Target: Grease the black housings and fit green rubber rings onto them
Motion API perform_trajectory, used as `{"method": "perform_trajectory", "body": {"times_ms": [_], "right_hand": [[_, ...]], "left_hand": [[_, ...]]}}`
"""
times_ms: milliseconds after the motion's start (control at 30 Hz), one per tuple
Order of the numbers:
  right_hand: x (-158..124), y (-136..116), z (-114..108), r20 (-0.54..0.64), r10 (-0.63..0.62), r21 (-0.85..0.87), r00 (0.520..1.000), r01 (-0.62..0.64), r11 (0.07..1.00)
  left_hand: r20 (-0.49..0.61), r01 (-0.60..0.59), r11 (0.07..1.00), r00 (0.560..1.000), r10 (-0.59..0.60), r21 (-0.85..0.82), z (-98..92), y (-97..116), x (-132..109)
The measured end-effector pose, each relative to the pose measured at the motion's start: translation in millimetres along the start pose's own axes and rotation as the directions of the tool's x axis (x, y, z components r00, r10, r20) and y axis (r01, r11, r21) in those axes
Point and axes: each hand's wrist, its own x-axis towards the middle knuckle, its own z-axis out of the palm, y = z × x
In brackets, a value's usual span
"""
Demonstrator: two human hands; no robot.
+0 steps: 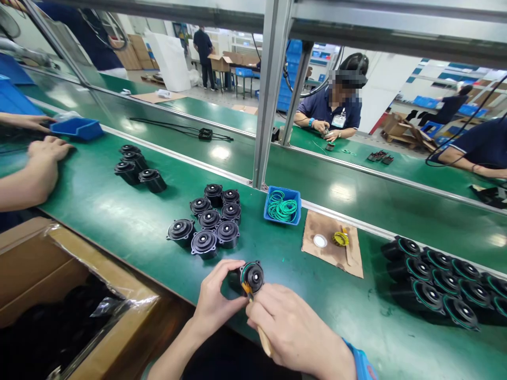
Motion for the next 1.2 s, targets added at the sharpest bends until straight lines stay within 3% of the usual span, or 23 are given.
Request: {"method": "perform_trajectory", "body": {"times_ms": [267, 367, 433, 500, 600, 667, 733, 800, 933, 1200], "right_hand": [[1, 8, -13, 0.117, -0.048, -0.057, 0.992, 0.055, 0.997], [-1, 15, -16, 0.043, -0.011, -0.035, 0.999, 0.012, 0.999], [-4, 18, -14, -0.089, 0.050, 0.052, 0.995, -0.045, 0.998], [-8, 19, -10, -0.262, 0.143, 0.175, 0.954, -0.099, 0.980], [-9, 15, 0, -0.431, 0.392, 0.404, 0.813, -0.215, 0.889], [-7, 11, 6, -0.417, 0.553, 0.562, 0.721, -0.273, 0.781], [-4, 7, 11, -0.369, 0.624, 0.649, 0.689, -0.290, 0.703], [-1, 5, 14, -0.329, 0.635, 0.667, 0.699, -0.304, 0.681], [-1, 7, 12, -0.343, 0.591, 0.590, 0.730, -0.322, 0.740], [-6, 16, 3, -0.404, 0.409, 0.468, 0.818, -0.199, 0.861]], "left_hand": [[0.010, 0.145, 0.988, 0.989, -0.145, -0.047, -3.7, -3, 2], [0.009, 0.235, 0.966, 0.972, -0.235, -0.105, -5.3, -6, 1], [0.012, 0.307, 0.931, 0.950, -0.311, -0.197, -6.2, -8, 0], [0.024, 0.359, 0.883, 0.929, -0.370, -0.302, -6.6, -8, -1], [0.039, 0.381, 0.827, 0.915, -0.401, -0.413, -6.5, -6, -1], [0.041, 0.374, 0.814, 0.916, -0.399, -0.445, -6.0, -4, -1], [0.039, 0.364, 0.815, 0.920, -0.390, -0.450, -5.8, -3, -1], [0.037, 0.353, 0.823, 0.925, -0.377, -0.444, -6.1, -2, -1], [0.042, 0.340, 0.827, 0.932, -0.361, -0.447, -8.0, -2, -3], [0.067, 0.279, 0.835, 0.957, -0.282, -0.474, -8.9, -7, -8]]}}
